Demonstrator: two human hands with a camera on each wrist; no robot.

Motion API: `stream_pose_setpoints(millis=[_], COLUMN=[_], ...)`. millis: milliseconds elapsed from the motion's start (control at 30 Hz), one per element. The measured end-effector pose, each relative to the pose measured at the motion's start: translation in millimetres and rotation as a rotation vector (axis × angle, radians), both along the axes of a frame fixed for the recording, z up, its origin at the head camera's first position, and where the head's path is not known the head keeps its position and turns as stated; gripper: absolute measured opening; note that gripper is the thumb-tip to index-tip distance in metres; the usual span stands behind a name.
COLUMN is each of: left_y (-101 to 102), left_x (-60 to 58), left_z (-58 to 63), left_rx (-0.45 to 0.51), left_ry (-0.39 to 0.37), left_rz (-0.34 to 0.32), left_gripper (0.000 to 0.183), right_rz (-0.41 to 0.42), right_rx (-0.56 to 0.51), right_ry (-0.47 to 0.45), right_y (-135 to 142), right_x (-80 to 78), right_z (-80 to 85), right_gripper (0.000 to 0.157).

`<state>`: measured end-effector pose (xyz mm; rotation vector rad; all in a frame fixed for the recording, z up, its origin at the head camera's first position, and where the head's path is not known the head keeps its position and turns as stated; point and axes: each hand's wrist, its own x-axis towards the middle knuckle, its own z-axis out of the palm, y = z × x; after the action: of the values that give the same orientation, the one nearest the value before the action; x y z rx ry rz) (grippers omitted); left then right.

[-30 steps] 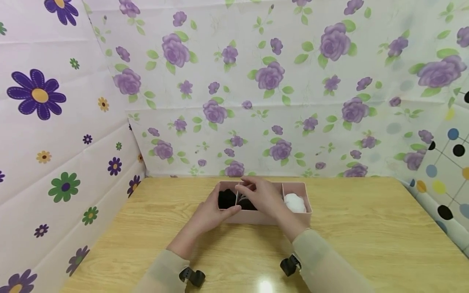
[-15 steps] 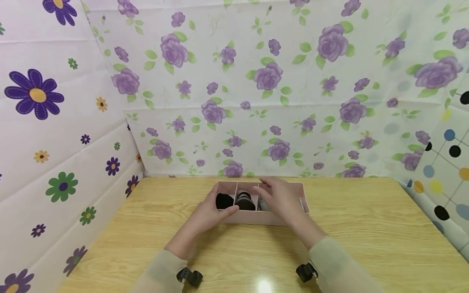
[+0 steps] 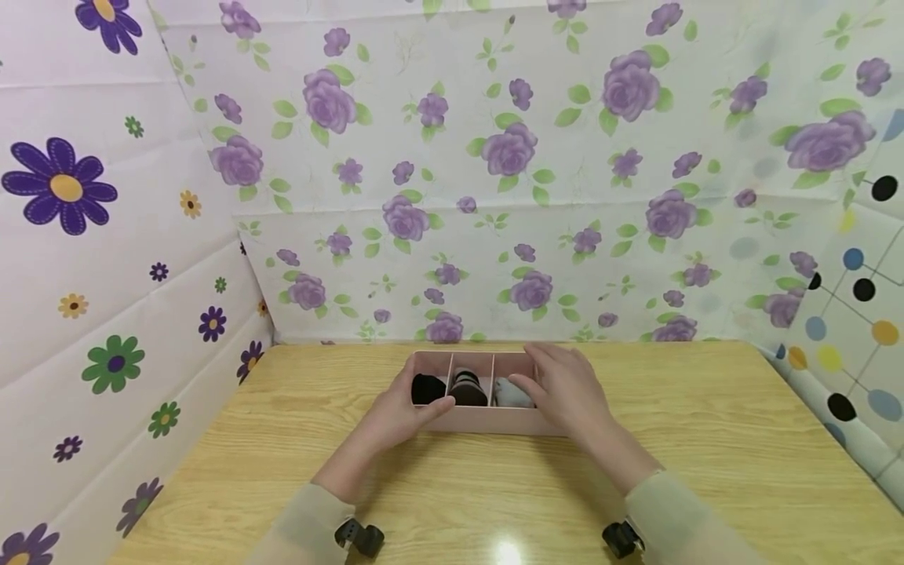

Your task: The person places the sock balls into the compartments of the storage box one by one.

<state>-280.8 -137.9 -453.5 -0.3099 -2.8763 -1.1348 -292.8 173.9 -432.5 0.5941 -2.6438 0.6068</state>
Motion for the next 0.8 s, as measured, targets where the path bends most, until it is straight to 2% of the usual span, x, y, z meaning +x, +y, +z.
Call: stream_pose_setpoints(millis=[200, 433, 600, 800], left_y=[1.2, 1.0, 1.9, 2.5], left_x=[2.8, 5.5, 6.8, 8.8], left_z=[0.9, 1.9, 2.2, 6.1], left_rx=[-0.003, -0.011, -0.039, -0.078], left_ry=[-0.001, -0.012, -0.018, 0.0], left_rz=[-0.009, -0.006, 0.002, 0.009], left_gripper=[0.117, 0.118, 0.119, 0.117], right_rz=[-0.009, -0.037, -0.013, 0.012], right_rx=[0.045, 0.085, 0.072, 0.071], right_ry=[-0.017, -0.097, -0.148, -0.149], right_y=[22.0, 41.1, 46.6, 49.7], right_x=[7.8, 11.3, 11.8, 13.1], right_z=[-7.4, -18.7, -20.2, -17.0], right_gripper=[0.069, 0.074, 0.074, 0.074])
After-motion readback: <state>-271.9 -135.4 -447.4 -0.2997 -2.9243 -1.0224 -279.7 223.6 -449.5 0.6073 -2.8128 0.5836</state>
